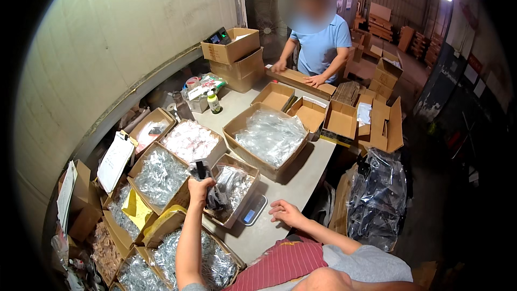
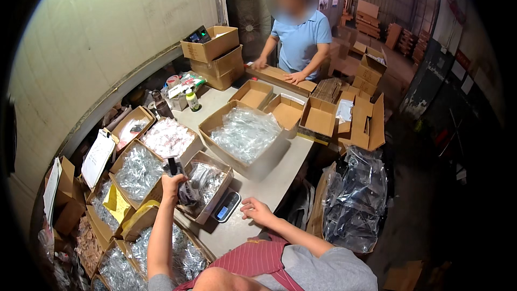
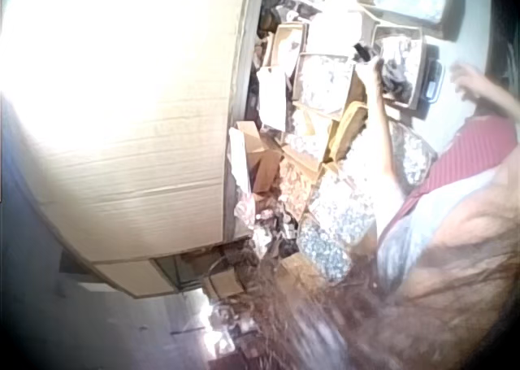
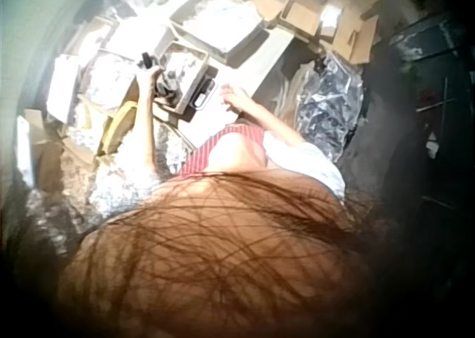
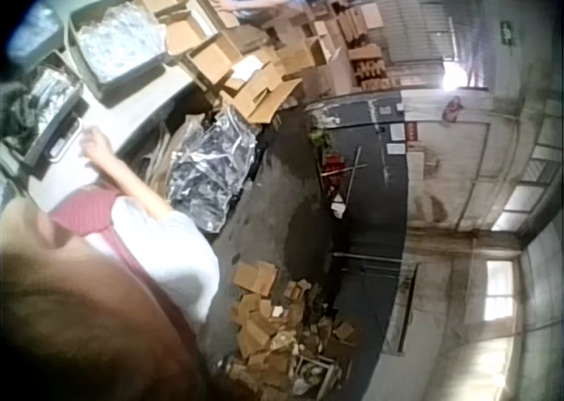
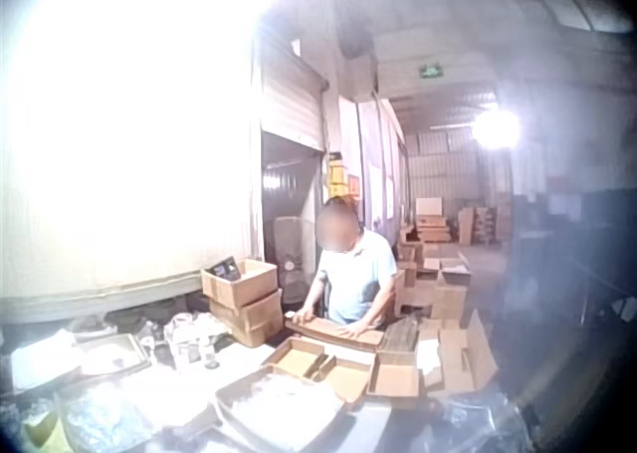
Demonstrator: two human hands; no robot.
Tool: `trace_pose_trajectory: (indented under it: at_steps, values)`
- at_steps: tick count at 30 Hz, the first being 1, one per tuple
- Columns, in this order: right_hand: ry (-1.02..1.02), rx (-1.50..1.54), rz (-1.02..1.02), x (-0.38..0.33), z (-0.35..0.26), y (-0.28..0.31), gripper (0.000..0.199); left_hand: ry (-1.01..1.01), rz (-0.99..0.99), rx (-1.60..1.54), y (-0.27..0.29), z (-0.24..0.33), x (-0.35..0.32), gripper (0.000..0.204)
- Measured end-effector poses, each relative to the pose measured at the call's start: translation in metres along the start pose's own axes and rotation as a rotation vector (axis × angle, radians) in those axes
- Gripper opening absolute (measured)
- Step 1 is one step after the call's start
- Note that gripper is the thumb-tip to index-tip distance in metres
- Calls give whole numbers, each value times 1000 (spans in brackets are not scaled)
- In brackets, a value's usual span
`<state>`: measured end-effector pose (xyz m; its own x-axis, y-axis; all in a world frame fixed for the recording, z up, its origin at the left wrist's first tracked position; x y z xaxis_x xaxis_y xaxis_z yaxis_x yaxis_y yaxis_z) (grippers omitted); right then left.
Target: The person repeatedly picks small black objects from a large cardboard box, places them on a digital scale, and then transfers them into smaller shipping boxes lined with bubble wrap. The person also handles bubble wrap and cardboard boxes during the process.
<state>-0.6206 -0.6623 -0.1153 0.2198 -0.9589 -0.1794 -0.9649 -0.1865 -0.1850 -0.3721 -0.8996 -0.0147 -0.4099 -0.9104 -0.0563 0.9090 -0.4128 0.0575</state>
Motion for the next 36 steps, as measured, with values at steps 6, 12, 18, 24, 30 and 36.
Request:
trace_pose_trajectory:
  at_steps: [6,12,18,24,30,36]
  values:
    - [-80,64,-64,-7,14,-6,21,51,-23,-673,21,-14,-5,20]
    - [-129,118,-28,-18,21,-8,20,-17,-59,-932,26,-39,-16,28]
    - [-165,180,-39,-21,42,-23,20,-48,-205,-1066,39,-55,-16,29]
    - [-291,24,-136,-32,59,-27,18,-105,-56,-949,41,-73,-7,31]
    - [143,146,295,-67,-120,53,24,-97,-159,-1000,46,-72,-3,31]
    - [1032,-174,790,-246,-387,153,40,-73,-117,-1001,30,-58,-10,27]
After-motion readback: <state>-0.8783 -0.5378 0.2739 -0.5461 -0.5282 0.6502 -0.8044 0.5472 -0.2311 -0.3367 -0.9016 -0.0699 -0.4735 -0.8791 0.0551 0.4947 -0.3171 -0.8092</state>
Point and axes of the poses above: each hand's wrist, its own x-axis towards the middle knuckle, its own y-axis out of the back of the hand, z = x × y, the point moved 4 cm from there along x, towards the middle knuckle, and after that the axes turned 14 degrees about -z, right-handed, at the moved point
